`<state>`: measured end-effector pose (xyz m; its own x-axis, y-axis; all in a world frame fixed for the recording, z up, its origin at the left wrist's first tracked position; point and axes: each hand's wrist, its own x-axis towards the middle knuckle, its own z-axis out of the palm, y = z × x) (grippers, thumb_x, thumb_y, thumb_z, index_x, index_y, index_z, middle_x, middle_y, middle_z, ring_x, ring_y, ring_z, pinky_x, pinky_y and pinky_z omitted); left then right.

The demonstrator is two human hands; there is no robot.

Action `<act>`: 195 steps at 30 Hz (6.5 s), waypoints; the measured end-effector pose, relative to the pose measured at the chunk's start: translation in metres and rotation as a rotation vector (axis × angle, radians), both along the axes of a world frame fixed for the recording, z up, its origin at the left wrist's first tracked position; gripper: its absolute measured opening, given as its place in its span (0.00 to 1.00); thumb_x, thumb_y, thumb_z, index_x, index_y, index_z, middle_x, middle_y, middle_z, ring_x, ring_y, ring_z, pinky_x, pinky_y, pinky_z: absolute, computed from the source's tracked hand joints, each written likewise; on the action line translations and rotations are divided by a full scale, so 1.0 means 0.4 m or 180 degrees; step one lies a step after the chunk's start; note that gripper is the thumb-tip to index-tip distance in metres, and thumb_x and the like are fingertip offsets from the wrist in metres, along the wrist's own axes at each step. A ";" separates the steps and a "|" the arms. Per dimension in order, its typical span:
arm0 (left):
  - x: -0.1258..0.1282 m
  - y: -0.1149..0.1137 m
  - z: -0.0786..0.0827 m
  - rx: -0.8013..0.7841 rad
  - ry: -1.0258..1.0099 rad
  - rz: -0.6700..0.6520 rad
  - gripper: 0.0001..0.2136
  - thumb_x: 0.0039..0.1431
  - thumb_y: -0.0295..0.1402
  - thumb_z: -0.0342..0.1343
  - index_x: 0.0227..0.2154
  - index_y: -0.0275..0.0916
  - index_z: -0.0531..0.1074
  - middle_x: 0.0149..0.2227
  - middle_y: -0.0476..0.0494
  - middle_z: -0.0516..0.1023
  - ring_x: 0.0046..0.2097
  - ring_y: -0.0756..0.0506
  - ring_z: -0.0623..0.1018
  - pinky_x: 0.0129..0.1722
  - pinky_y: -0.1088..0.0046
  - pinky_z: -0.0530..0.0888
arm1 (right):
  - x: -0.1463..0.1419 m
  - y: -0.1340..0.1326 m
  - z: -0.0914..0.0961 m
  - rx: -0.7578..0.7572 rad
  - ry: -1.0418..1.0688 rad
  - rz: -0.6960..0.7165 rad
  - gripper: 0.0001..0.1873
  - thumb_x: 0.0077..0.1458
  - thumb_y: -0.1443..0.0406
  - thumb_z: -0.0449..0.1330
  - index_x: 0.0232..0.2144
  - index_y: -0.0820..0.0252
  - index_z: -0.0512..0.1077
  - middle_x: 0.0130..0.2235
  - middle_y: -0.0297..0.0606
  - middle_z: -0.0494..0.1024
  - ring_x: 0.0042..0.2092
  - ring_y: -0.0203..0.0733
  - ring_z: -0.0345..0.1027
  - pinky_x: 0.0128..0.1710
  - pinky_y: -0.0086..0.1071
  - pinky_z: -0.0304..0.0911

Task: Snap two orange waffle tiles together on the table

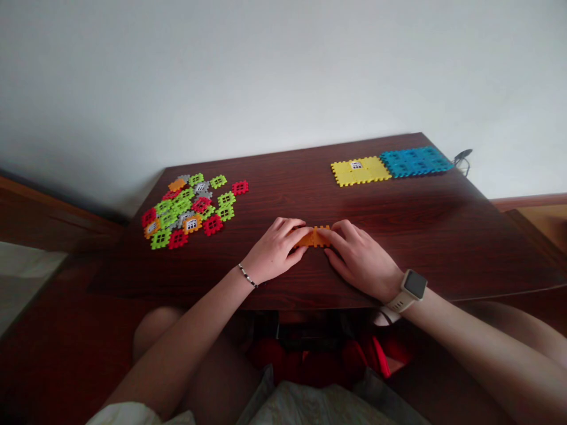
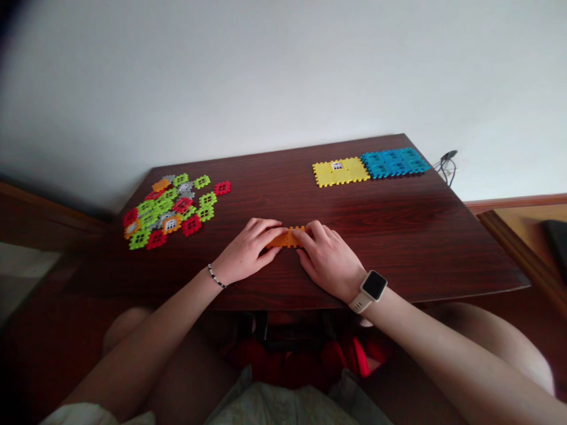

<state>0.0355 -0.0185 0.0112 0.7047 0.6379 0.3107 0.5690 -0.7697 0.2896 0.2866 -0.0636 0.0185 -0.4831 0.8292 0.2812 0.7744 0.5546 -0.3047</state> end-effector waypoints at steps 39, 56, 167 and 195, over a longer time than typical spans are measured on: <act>0.006 -0.005 0.014 -0.0041 0.0008 0.0040 0.18 0.72 0.30 0.57 0.62 0.43 0.71 0.60 0.38 0.74 0.60 0.36 0.73 0.64 0.48 0.75 | -0.002 -0.001 0.003 -0.0047 -0.0012 -0.0045 0.18 0.71 0.66 0.54 0.60 0.59 0.69 0.50 0.49 0.71 0.47 0.52 0.71 0.51 0.49 0.72; 0.003 -0.008 0.016 -0.0070 0.0118 0.0038 0.20 0.72 0.29 0.55 0.65 0.43 0.68 0.62 0.37 0.73 0.60 0.35 0.72 0.64 0.46 0.75 | -0.004 -0.003 0.003 -0.0020 -0.0051 -0.0057 0.19 0.70 0.65 0.54 0.61 0.57 0.69 0.50 0.48 0.72 0.48 0.53 0.71 0.50 0.48 0.72; 0.000 -0.013 0.020 -0.0217 0.0059 0.0079 0.19 0.71 0.28 0.57 0.63 0.40 0.70 0.62 0.37 0.73 0.61 0.36 0.72 0.64 0.48 0.75 | 0.002 -0.004 0.005 -0.0164 0.0075 -0.0047 0.19 0.70 0.66 0.56 0.61 0.61 0.70 0.51 0.49 0.72 0.49 0.53 0.73 0.51 0.51 0.75; 0.003 -0.008 0.015 -0.0129 0.0010 0.0044 0.19 0.71 0.28 0.58 0.62 0.39 0.70 0.61 0.38 0.73 0.61 0.37 0.72 0.65 0.50 0.74 | -0.001 -0.004 0.001 -0.0092 0.0085 -0.0032 0.15 0.69 0.68 0.55 0.56 0.60 0.71 0.50 0.48 0.71 0.49 0.52 0.71 0.51 0.50 0.74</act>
